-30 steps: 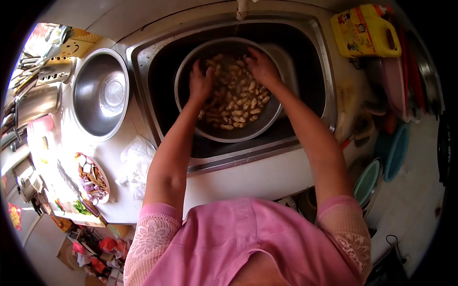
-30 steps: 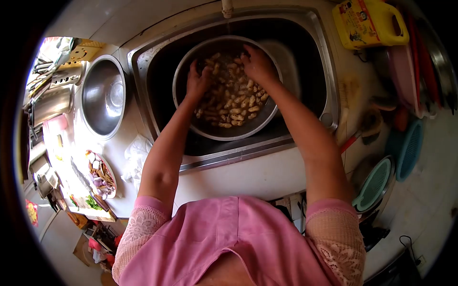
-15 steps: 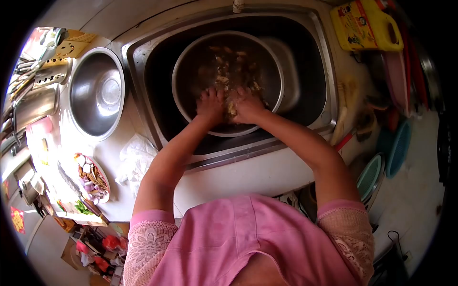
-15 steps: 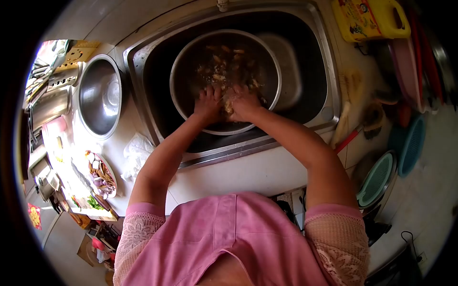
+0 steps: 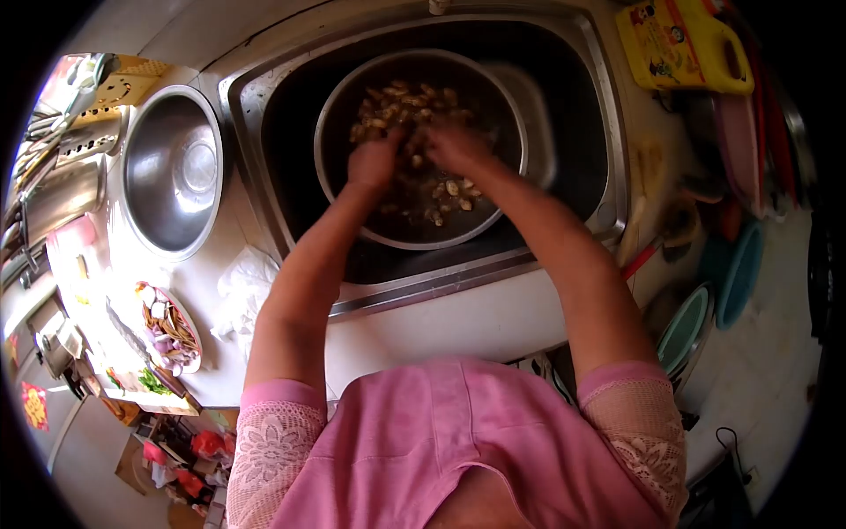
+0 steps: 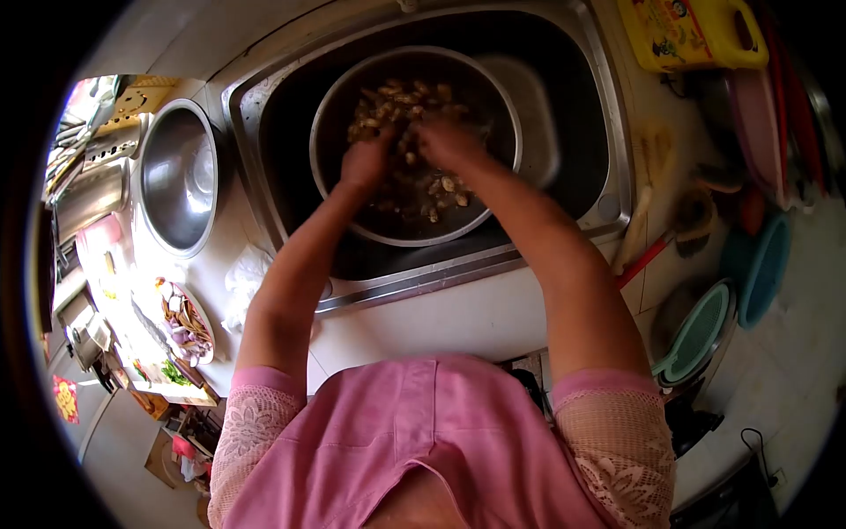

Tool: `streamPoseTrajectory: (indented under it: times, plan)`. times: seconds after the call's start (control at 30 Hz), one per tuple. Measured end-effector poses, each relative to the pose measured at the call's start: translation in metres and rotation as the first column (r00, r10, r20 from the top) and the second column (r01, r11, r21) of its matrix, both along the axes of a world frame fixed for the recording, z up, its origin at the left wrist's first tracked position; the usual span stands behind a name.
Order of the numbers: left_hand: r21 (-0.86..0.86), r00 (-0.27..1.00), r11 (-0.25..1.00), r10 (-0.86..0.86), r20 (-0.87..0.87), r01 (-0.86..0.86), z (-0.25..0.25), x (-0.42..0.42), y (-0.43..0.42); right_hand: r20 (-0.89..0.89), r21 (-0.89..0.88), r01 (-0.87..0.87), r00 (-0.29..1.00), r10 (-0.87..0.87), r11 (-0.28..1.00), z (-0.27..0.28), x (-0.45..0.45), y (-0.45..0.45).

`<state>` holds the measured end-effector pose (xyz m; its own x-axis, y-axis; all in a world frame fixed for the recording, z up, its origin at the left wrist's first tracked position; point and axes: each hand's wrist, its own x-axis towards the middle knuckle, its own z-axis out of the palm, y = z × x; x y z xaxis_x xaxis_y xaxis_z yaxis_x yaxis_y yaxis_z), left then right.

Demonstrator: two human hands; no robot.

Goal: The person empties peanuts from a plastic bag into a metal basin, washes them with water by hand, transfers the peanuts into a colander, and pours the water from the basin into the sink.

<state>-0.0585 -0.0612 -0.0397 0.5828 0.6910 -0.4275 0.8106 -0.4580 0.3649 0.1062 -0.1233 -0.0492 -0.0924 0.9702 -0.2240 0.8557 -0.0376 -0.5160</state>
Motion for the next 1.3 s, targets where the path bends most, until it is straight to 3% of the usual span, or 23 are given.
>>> streamPoseTrajectory:
  times: [0.1, 0.17, 0.23, 0.27, 0.3, 0.33, 0.4, 0.47, 0.5, 0.57, 0.63, 0.7, 0.73, 0.77, 0.8, 0.87, 0.9, 0.93, 1.0, 1.07, 1.13, 1.2, 1.3]
  plan:
    - [0.05, 0.994, 0.996, 0.072, 0.077, -0.076, 0.05, 0.0, 0.033, -0.075, -0.041, 0.108, 0.991, -0.111, 0.993, 0.025, 0.035, 0.039]
    - [0.106, 0.988, 0.988, 0.102, 0.112, -0.114, 0.039, 0.003, 0.036, -0.053, -0.07, 0.348, 0.935, -0.352, 0.935, 0.038, 0.037, 0.048]
    - [0.379, 0.857, 0.902, -0.019, 0.515, -0.207, -0.017, 0.008, 0.041, -0.018, 0.073, 0.301, 0.954, -0.301, 0.951, -0.001, 0.002, 0.034]
    - [0.383, 0.858, 0.9, -0.019, 0.514, -0.209, -0.016, 0.004, 0.038, 0.017, 0.21, 0.244, 0.967, -0.254, 0.947, -0.013, -0.015, 0.026]
    - [0.288, 0.941, 0.953, -0.011, 0.337, -0.092, -0.013, 0.0, 0.035, -0.004, 0.007, 0.158, 0.987, -0.158, 0.987, 0.002, -0.02, 0.022]
    - [0.156, 0.989, 0.988, -0.028, 0.147, 0.005, -0.013, -0.002, 0.029, -0.002, 0.004, 0.159, 0.987, -0.159, 0.987, 0.016, -0.011, 0.027]
    - [-0.048, 0.982, 0.999, -0.001, 0.188, 0.01, -0.019, -0.02, 0.034, 0.035, -0.356, -0.207, 0.972, 0.234, 0.911, 0.039, 0.014, 0.026]
    - [-0.405, 0.96, 0.913, 0.075, 0.269, 0.043, -0.023, -0.03, 0.052, 0.2, -0.254, -0.168, 0.954, 0.222, 0.952, 0.039, 0.027, 0.008]
    - [0.011, 0.965, 0.989, -0.146, 0.216, 0.147, -0.015, -0.028, 0.035, 0.248, -0.17, -0.037, 0.965, 0.079, 0.985, 0.037, 0.025, -0.007]
    - [0.109, 0.965, 0.985, -0.156, 0.21, 0.135, -0.004, -0.027, -0.024, 0.266, -0.154, 0.115, 0.961, -0.071, 0.981, 0.035, 0.001, -0.04]
    - [0.206, 0.965, 0.97, -0.172, 0.198, 0.131, -0.002, -0.017, -0.041, 0.352, -0.249, 0.013, 0.933, 0.078, 0.968, 0.021, -0.027, -0.043]
    - [0.188, 0.971, 0.955, -0.238, 0.025, 0.229, -0.001, -0.004, -0.035, 0.423, -0.356, -0.071, 0.877, 0.228, 0.932, 0.014, -0.024, -0.04]
    - [0.185, 0.97, 0.955, -0.24, 0.024, 0.231, 0.006, 0.002, -0.021, 0.224, -0.3, -0.116, 0.956, 0.188, 0.947, 0.01, -0.008, -0.028]
    - [-0.073, 0.983, 0.982, -0.178, -0.037, 0.175, 0.019, 0.006, 0.004, 0.011, -0.231, -0.151, 0.987, 0.158, 0.961, 0.009, 0.007, -0.015]
    - [-0.32, 0.985, 0.943, -0.133, -0.112, 0.091, 0.033, 0.008, 0.024, 0.024, -0.232, -0.074, 0.996, 0.082, 0.97, 0.021, 0.02, 0.001]
    - [-0.24, 0.997, 0.969, -0.07, -0.014, 0.064, 0.051, 0.003, 0.042, 0.038, -0.236, 0.008, 0.999, 0.001, 0.972, 0.04, 0.037, 0.026]
    - [0.189, 0.981, 0.98, -0.09, 0.174, 0.056, 0.04, -0.003, 0.041, 0.03, -0.142, 0.168, 0.986, -0.166, 0.975, 0.042, 0.04, 0.034]
    - [0.189, 0.98, 0.98, -0.092, 0.175, 0.058, 0.023, 0.0, 0.04, 0.008, -0.046, 0.329, 0.944, -0.329, 0.943, 0.042, 0.043, 0.039]
    - [0.189, 0.928, 0.976, 0.034, 0.37, -0.111, -0.013, 0.007, 0.037, 0.072, -0.011, 0.274, 0.959, -0.273, 0.962, -0.003, 0.015, 0.03]
    - [0.037, 0.95, 0.988, 0.136, 0.281, -0.152, -0.023, 0.008, 0.042, 0.133, 0.041, 0.209, 0.968, -0.212, 0.977, -0.007, 0.009, 0.04]
    - [-0.507, 0.988, 0.851, -0.082, 0.131, 0.138, -0.007, -0.011, 0.046, -0.163, -0.303, -0.173, 0.978, 0.128, 0.937, 0.019, 0.016, 0.026]
    - [-0.616, 0.983, 0.771, -0.183, 0.027, 0.16, 0.004, -0.013, 0.05, -0.087, -0.231, -0.255, 0.967, 0.241, 0.939, 0.014, 0.032, 0.018]
    - [-0.221, 0.977, 0.955, -0.208, -0.035, 0.196, 0.02, -0.025, -0.001, 0.269, -0.209, 0.099, 0.962, -0.04, 0.973, 0.028, 0.014, -0.027]
